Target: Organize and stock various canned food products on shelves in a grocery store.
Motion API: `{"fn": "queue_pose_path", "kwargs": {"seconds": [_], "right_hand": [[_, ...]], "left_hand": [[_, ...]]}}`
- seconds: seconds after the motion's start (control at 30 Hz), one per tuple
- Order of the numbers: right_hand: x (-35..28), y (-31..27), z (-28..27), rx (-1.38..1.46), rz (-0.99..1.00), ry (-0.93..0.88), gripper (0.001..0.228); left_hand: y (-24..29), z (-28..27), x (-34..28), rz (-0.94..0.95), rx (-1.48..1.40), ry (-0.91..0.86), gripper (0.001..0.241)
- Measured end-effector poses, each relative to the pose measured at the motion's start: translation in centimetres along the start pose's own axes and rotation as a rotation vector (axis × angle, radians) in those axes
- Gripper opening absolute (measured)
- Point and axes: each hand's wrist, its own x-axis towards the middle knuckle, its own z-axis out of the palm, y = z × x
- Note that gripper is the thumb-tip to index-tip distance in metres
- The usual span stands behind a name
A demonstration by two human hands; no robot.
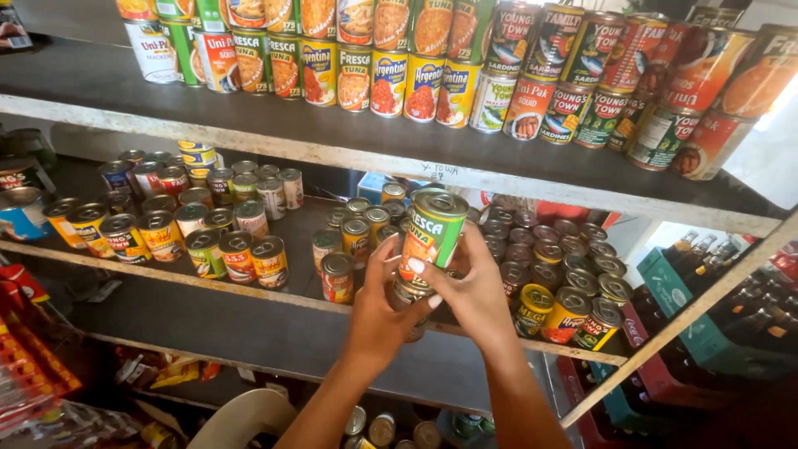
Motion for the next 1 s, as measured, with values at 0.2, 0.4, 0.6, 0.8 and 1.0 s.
{"fn": "queue_pose_path", "kwargs": {"seconds": [0.2, 0.4, 0.6, 0.8, 1.0], "right_hand": [[-0.1, 0.5, -0.5, -0.002, 0.0, 0.031, 0.059], [-0.2, 0.4, -1.1, -0.008, -0.014, 0.027, 0.058], [-0.2, -0.6, -2.0, 0.032, 0.004, -0.022, 0.06], [-0.5, -0.9, -2.1, 0.042, 0.083, 0.022, 0.065], [-1.1, -1.0, -1.9, -0.007, -0.006, -0.005, 0.063]], "left_hand": [[-0.1, 0.5, -0.2, 0.033, 0.022, -0.022, 0.098], [0.3, 1.1, 0.2, 0.035, -0.099, -0.052, 0.096], [0.3, 1.1, 0.2, -0.014, -0.034, -0.064, 0.102], [1.8, 1.1, -0.1, -0.001, 0.053, -0.054, 0.108], [2.1, 1.2, -0.3, -0.036, 0.021, -0.066, 0.11]]}}
